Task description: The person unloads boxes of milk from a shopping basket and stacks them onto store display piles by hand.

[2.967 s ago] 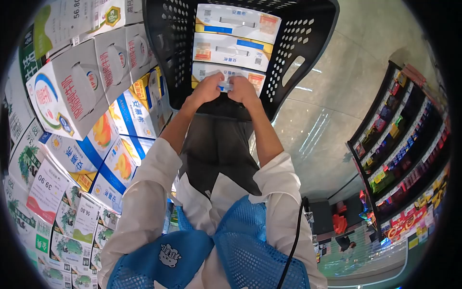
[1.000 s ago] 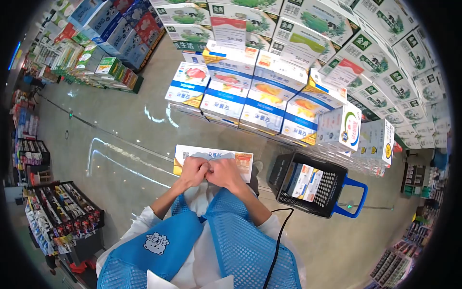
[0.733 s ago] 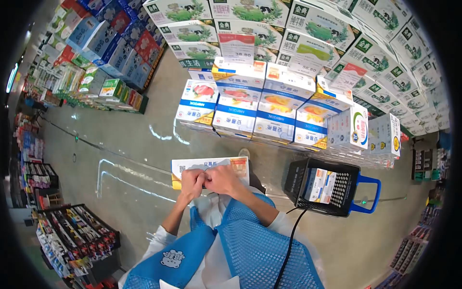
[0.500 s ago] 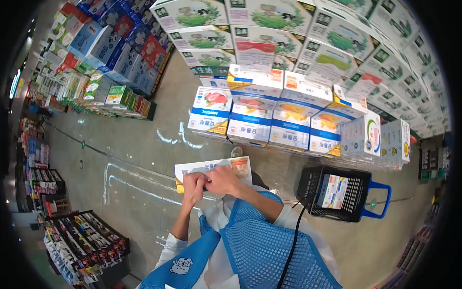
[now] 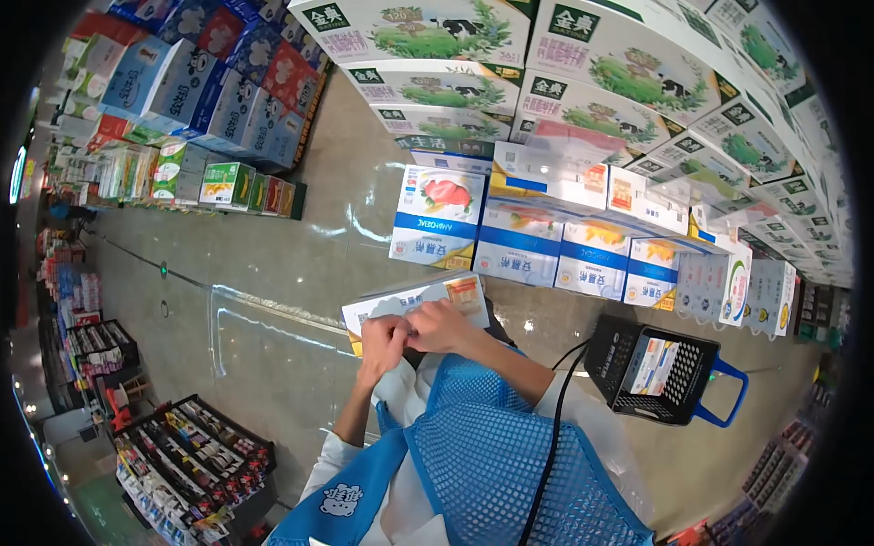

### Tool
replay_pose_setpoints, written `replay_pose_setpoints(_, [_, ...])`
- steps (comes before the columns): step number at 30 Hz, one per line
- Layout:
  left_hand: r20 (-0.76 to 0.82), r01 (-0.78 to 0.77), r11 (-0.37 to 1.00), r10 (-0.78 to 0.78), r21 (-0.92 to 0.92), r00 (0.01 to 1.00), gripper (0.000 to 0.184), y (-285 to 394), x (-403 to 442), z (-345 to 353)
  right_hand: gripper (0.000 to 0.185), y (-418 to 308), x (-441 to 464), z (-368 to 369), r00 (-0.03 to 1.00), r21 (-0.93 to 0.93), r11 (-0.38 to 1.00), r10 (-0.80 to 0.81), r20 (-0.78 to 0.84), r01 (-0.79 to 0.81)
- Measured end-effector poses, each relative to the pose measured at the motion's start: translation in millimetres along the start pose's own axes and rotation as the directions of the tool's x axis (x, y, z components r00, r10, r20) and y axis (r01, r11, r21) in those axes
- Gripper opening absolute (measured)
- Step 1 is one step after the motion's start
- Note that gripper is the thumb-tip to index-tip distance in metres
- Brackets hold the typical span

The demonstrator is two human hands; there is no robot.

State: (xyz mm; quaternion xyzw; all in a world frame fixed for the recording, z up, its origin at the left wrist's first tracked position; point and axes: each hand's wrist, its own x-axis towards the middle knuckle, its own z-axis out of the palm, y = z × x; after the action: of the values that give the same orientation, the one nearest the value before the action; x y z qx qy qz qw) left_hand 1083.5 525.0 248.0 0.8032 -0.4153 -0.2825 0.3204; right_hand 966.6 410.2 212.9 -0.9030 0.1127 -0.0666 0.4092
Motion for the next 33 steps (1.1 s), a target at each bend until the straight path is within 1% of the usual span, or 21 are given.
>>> replay_pose_setpoints(1, [0.003, -0.015, 1.000, 0.015, -0.001, 1.000, 0.027, -3, 12, -6, 0.026, 2, 12, -4, 0.998, 0.015, 1.000, -0.021, -0.064, 0.022])
replay_pose_setpoints(2, [0.020, -0.021, 1.000, 0.021, -0.003, 1.000, 0.027, -7, 26, -12, 0.026, 5, 25, -9, 0.997, 0.014, 1.000, -0.004, -0.071, 0.005])
replay_pose_setpoints(4, [0.023, -0.054, 0.998, 0.055, -0.036, 0.998, 0.027, -13, 53, -23, 0.026, 7, 56, -24, 0.997, -0.081, 0.996, 0.053, 0.047, -0.049])
replay_pose_setpoints(6, [0.069, -0.039, 0.997, 0.043, -0.062, 0.997, 0.026, -16, 80, -35, 0.027, 8, 82, -34, 0.993, -0.074, 0.994, 0.087, 0.080, -0.081])
replay_pose_setpoints(8, [0.145, -0.040, 0.999, 0.039, -0.001, 0.989, 0.027, -21, 105, -45, 0.027, 8, 104, -37, 0.978, -0.172, 0.977, 0.151, 0.145, -0.125])
replay_pose_setpoints(9, [0.125, -0.105, 0.994, 0.106, -0.008, 0.987, 0.029, -24, 116, -49, 0.028, 7, 114, -41, 0.971, -0.190, 0.971, 0.178, 0.162, -0.146])
replay_pose_setpoints(12, [0.189, -0.151, 0.987, 0.158, -0.053, 0.969, 0.032, -32, 148, -60, 0.024, 10, 137, -46, 0.959, -0.222, 0.949, 0.255, 0.124, -0.224])
replay_pose_setpoints(13, [0.208, -0.153, 0.987, 0.159, -0.047, 0.965, 0.032, -34, 159, -63, 0.024, 5, 146, -57, 0.937, -0.257, 0.926, 0.319, 0.141, -0.277])
replay_pose_setpoints(14, [0.208, -0.180, 0.982, 0.190, -0.063, 0.960, 0.032, -35, 176, -64, 0.024, 13, 154, -62, 0.935, -0.279, 0.916, 0.333, 0.121, -0.289])
replay_pose_setpoints(15, [0.214, -0.177, 0.983, 0.185, -0.056, 0.959, 0.033, -35, 186, -65, 0.027, 23, 155, -57, 0.971, -0.255, 0.938, 0.236, -0.025, -0.235])
replay_pose_setpoints(16, [0.226, -0.169, 0.985, 0.175, -0.047, 0.958, 0.033, -35, 193, -66, 0.030, 27, 154, -53, 0.976, -0.237, 0.956, 0.138, -0.170, -0.176])
replay_pose_setpoints(18, [0.256, -0.175, 0.983, 0.182, -0.053, 0.949, 0.033, -38, 211, -67, 0.031, 33, 161, -57, 0.965, -0.226, 0.956, 0.137, -0.222, -0.188])
replay_pose_setpoints(20, [0.235, -0.186, 0.981, 0.194, -0.054, 0.952, 0.033, -43, 232, -59, 0.029, 29, 179, -77, 0.953, -0.283, 0.913, 0.254, -0.166, -0.292])
replay_pose_setpoints(22, [0.230, -0.180, 0.983, 0.182, -0.029, 0.956, 0.034, -36, 245, -56, 0.028, 40, 187, -85, 0.959, -0.322, 0.906, 0.234, -0.157, -0.274])
replay_pose_setpoints(24, [0.216, -0.184, 0.982, 0.190, -0.049, 0.958, 0.036, -27, 259, -56, 0.026, 45, 195, -98, 0.933, -0.304, 0.882, 0.336, -0.132, -0.360])
replay_pose_setpoints(25, [0.234, -0.198, 0.980, 0.187, 0.023, 0.954, 0.034, -27, 267, -51, 0.026, 51, 199, -101, 0.930, -0.299, 0.881, 0.337, -0.149, -0.367])
replay_pose_setpoints(26, [0.240, -0.211, 0.977, 0.199, 0.027, 0.950, 0.034, -26, 275, -48, 0.024, 61, 202, -105, 0.919, -0.316, 0.864, 0.359, -0.163, -0.393])
replay_pose_setpoints(28, [0.173, -0.230, 0.972, 0.233, -0.037, 0.957, 0.038, -17, 285, -43, 0.022, 72, 204, -113, 0.895, -0.343, 0.826, 0.409, -0.180, -0.446])
replay_pose_setpoints(30, [0.221, -0.221, 0.975, 0.220, -0.020, 0.950, 0.039, -16, 302, -37, 0.022, 84, 209, -121, 0.886, -0.311, 0.829, 0.429, -0.177, -0.464])
replay_pose_setpoints(32, [0.262, -0.163, 0.987, 0.157, 0.001, 0.952, 0.041, -13, 319, -33, 0.023, 99, 219, -125, 0.875, -0.353, 0.806, 0.476, -0.088, -0.474])
replay_pose_setpoints(33, [0.283, -0.105, 0.994, 0.098, 0.013, 0.954, 0.044, -10, 326, -30, 0.022, 92, 223, -138, 0.843, -0.347, 0.780, 0.533, -0.065, -0.520])
